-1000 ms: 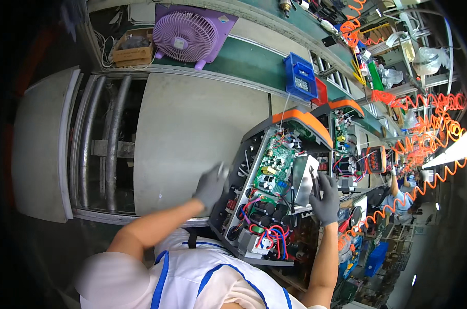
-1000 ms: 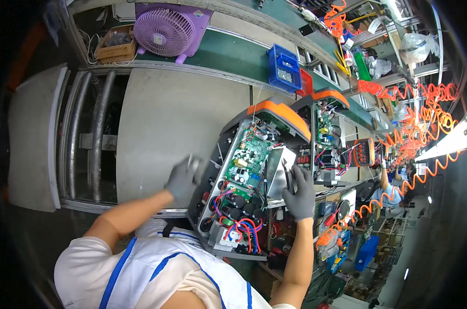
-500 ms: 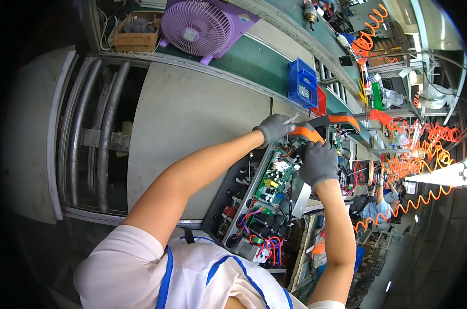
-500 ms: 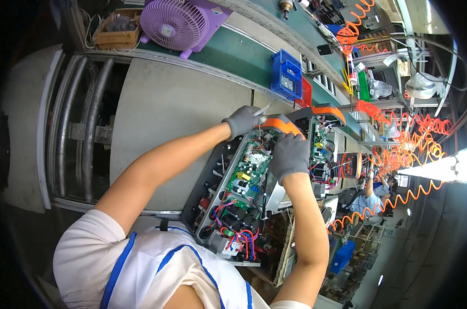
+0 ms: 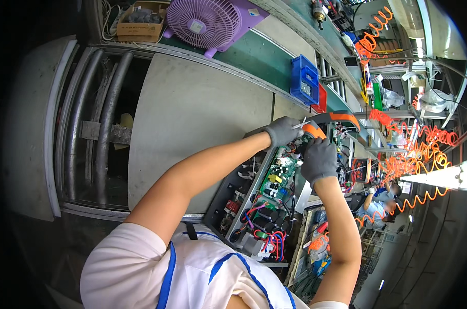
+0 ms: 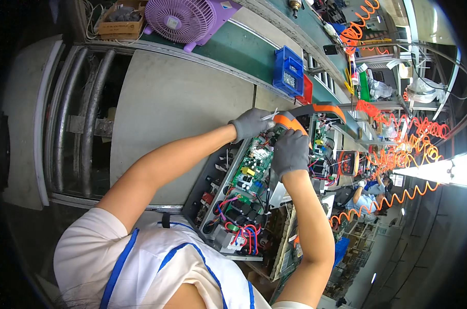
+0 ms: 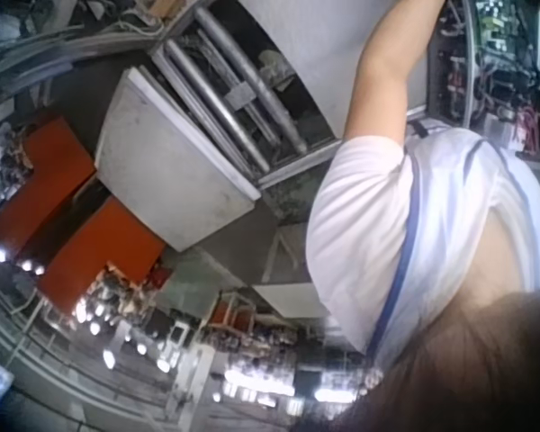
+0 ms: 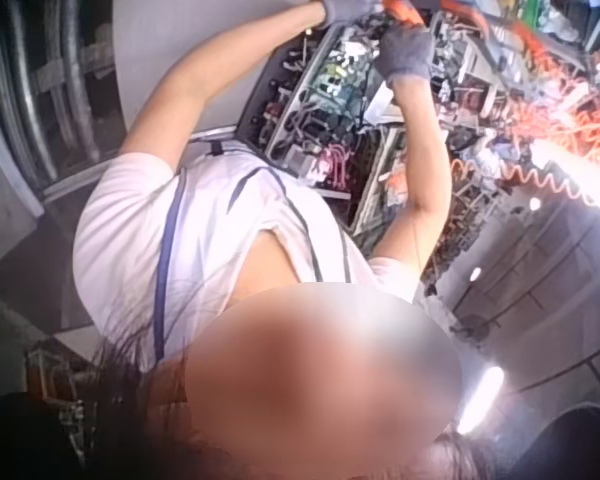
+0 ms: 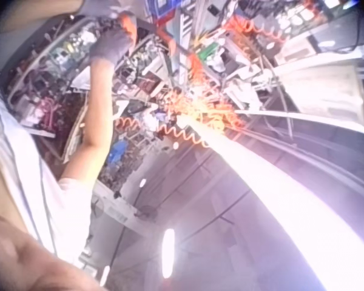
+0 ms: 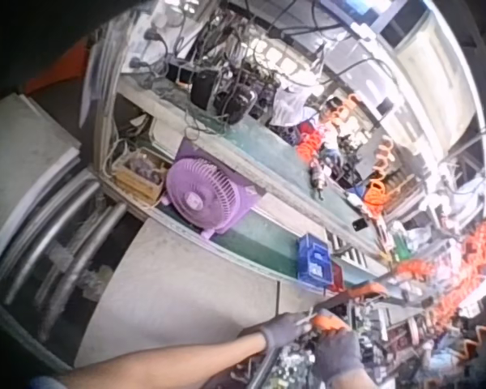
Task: The person assembles an electronic device on a factory workbench. They connect wires to a circuit board, use a screwdriver to secure components, apply sealant with a caulking gun, and use a red handheld tool to inspect or test the unit. The task involves handling various tools and electronic parts in a sequential assembly process.
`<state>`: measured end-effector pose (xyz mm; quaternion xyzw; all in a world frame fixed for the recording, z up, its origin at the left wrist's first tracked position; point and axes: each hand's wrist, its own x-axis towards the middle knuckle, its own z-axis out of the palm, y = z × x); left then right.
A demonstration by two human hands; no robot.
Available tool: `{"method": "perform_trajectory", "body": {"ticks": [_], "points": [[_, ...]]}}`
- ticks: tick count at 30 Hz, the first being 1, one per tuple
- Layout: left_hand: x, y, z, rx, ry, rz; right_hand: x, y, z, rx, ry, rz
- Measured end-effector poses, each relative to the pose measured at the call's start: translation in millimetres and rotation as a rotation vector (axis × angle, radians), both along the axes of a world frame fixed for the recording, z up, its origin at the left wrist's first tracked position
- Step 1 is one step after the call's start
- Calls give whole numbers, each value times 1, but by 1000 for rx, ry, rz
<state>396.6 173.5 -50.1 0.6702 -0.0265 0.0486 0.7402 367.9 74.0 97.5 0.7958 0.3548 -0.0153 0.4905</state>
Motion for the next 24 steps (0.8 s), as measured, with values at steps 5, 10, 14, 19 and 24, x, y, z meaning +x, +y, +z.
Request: {"method": "perform_trajectory", "body": {"ticks": [5, 10, 14, 19, 24], "points": [[-23, 4, 14, -302, 169, 51, 7, -25, -11, 162, 76, 49], [-53, 28, -60, -631, 297, 165, -19, -4, 12, 146, 171, 231], [-110, 4, -99, -117, 274, 112, -36, 10, -2, -20, 191, 393], [-134, -41, -112, -399, 336, 0, -43, 34, -34, -340, 285, 345], [-147, -44, -109, -47, 451, 261, -50, 56, -50, -513, 386, 262]]}}
